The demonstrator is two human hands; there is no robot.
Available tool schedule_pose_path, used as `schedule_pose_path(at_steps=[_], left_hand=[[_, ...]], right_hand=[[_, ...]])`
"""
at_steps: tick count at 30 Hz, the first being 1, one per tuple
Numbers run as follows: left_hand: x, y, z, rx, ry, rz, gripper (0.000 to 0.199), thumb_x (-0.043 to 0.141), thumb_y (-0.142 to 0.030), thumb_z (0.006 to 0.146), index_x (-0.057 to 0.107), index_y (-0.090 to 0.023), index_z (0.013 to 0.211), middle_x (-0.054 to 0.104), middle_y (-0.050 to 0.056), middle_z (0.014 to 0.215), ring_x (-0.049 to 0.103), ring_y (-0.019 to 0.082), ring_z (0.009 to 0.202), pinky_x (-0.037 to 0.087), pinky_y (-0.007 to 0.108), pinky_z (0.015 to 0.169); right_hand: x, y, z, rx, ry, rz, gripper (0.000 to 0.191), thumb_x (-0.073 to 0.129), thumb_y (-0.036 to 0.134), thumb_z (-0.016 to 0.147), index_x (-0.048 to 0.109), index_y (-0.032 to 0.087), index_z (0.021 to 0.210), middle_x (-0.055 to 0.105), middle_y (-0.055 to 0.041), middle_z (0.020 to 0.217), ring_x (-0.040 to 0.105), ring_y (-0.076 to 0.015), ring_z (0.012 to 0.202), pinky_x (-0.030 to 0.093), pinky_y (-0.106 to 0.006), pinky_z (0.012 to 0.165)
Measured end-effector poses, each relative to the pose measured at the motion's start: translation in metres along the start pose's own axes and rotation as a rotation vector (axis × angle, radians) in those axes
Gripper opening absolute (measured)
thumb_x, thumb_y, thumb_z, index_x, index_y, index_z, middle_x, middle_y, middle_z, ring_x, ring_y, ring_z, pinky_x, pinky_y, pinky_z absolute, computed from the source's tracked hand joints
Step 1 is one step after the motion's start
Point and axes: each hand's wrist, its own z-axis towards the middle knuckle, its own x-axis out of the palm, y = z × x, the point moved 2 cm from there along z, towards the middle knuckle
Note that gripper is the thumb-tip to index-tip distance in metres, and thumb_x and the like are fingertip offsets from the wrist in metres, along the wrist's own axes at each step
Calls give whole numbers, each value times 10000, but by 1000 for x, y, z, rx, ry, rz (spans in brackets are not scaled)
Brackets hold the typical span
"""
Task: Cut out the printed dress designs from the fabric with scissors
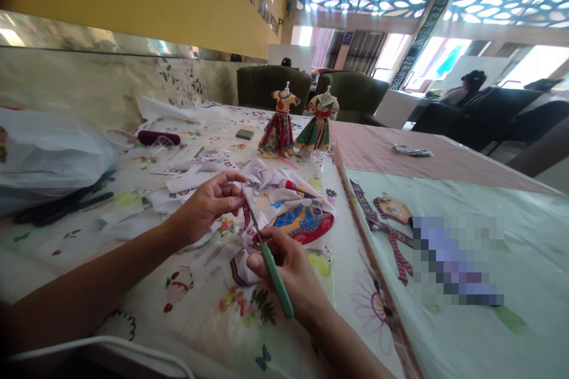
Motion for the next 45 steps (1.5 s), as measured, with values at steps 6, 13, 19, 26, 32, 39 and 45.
schedule_pose_path(at_steps=[6,13,19,26,32,39,45], left_hand=[[0,2,0,2,7,2,447,771,-192,668,573,-156,1067,596,-55,651,523,91,592,414,234,606],[0,4,1,4,12,10,439,763,-185,689,573,-159,1083,608,-48,682,533,93,608,422,239,629],[0,4,0,23,8,6,432,758,-175,698,576,-168,1090,644,-26,739,562,105,651,439,248,649],[-2,2,-1,75,-46,93,371,742,-230,750,586,-176,1082,637,-27,754,564,110,649,448,266,677],[-1,2,-1,85,-56,96,377,754,-233,737,577,-168,1063,639,-24,748,557,112,661,449,269,690],[0,2,-2,69,-49,68,377,748,-226,724,572,-171,1053,643,-25,716,573,122,638,430,277,673],[1,2,-2,89,-76,45,356,750,-223,717,585,-175,1028,635,-35,726,564,111,640,438,271,677]], right_hand=[[1,0,0,24,9,34,566,750,687,734,561,196,943,440,93,543,414,-88,440,291,-216,428],[2,-1,-2,24,10,57,521,751,658,760,566,195,911,440,92,546,411,-76,426,275,-201,402],[5,-2,-2,40,-4,83,500,757,647,758,570,202,891,444,93,534,410,-74,406,283,-193,378],[2,-6,0,58,-49,51,508,809,599,711,591,200,936,451,89,565,415,-84,428,292,-212,392],[2,-5,1,58,-47,71,540,831,551,678,608,188,1009,486,81,595,431,-93,454,335,-225,427],[3,-4,0,43,-38,80,538,830,544,683,616,182,1019,468,84,598,428,-92,461,325,-224,432],[4,-6,0,32,-37,65,554,820,579,688,613,186,1019,480,71,642,422,-91,479,332,-229,439]])
